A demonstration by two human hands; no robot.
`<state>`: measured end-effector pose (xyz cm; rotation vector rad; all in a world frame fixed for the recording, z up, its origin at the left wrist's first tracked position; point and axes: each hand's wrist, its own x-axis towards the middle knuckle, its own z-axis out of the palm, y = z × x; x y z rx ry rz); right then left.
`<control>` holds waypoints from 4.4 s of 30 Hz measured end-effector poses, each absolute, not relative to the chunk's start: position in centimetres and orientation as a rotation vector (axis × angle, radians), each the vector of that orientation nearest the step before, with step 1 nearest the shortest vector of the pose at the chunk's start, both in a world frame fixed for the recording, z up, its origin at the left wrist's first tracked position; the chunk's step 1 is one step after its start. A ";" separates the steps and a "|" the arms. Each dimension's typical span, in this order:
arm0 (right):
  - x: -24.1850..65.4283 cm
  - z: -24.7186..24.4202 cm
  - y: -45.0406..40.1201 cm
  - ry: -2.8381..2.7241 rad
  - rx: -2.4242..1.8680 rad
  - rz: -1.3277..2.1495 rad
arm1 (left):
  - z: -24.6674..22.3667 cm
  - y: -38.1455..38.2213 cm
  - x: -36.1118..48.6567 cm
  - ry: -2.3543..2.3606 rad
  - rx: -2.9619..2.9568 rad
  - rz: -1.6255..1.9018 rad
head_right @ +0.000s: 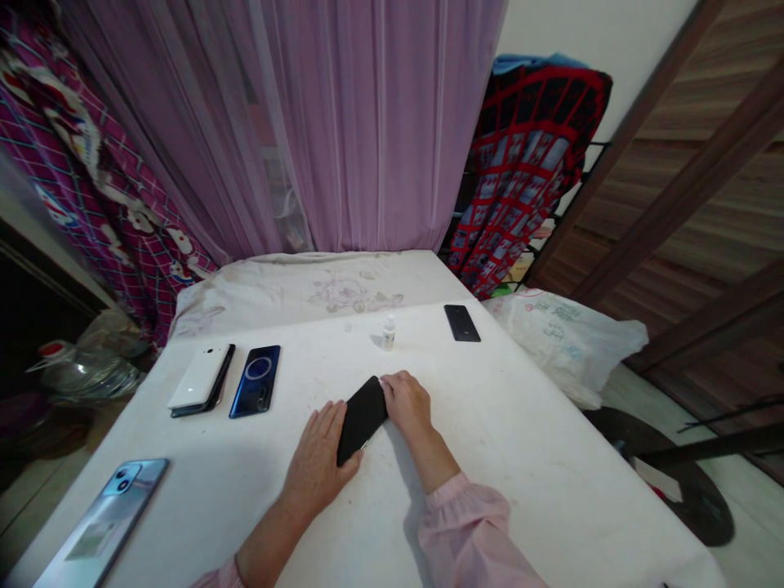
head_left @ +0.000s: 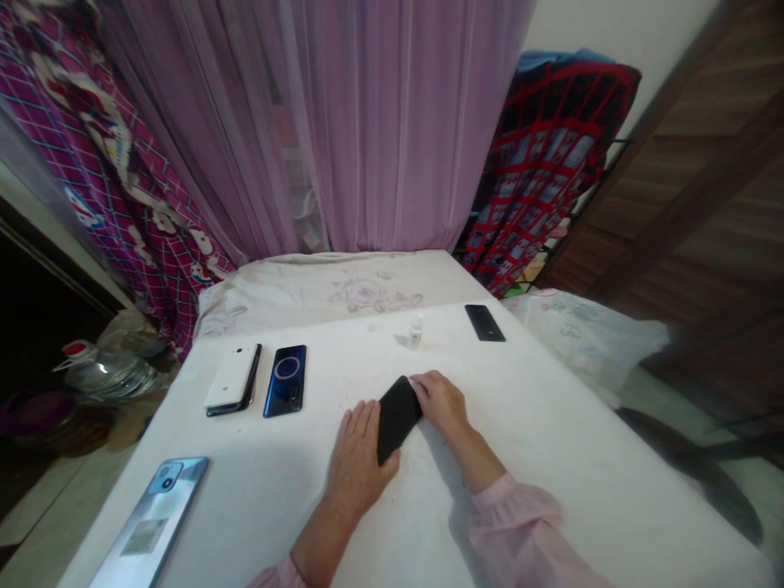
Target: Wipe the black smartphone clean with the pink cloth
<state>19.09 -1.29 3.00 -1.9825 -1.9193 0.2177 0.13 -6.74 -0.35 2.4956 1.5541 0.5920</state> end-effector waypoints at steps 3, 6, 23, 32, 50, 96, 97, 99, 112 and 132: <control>20.5 2.2 -3.5 -1.847 -1.980 0.198 | -0.4 -6.7 0.2 1.553 2.496 0.595; 21.4 1.7 -5.0 -1.788 -1.944 0.200 | -0.5 -6.7 0.4 1.585 2.490 0.575; 19.3 1.8 -4.6 -1.806 -1.905 0.116 | 0.3 -6.4 -3.9 1.301 2.542 0.442; 16.7 0.7 -8.6 -1.874 -1.692 0.180 | 0.0 -6.4 -3.6 1.314 2.544 0.470; 18.8 3.0 -5.4 -1.576 -1.547 0.318 | 0.2 -7.2 -2.2 1.485 2.464 0.541; 18.5 0.6 -4.9 -1.913 -1.488 0.032 | -0.9 -6.0 -3.1 1.519 2.596 0.737; 18.2 0.6 -5.0 -1.949 -1.452 0.050 | -0.9 -6.0 -3.2 1.506 2.603 0.738; 18.3 0.7 -4.7 -1.946 -1.442 0.066 | -0.9 -5.8 -3.5 1.478 2.613 0.734; 20.1 -0.2 -3.2 -1.891 -1.443 0.145 | 2.7 -5.1 -0.9 1.444 2.553 0.284; 20.8 -0.3 -4.6 -1.981 -1.368 0.140 | 2.5 -5.5 1.2 1.525 2.469 0.575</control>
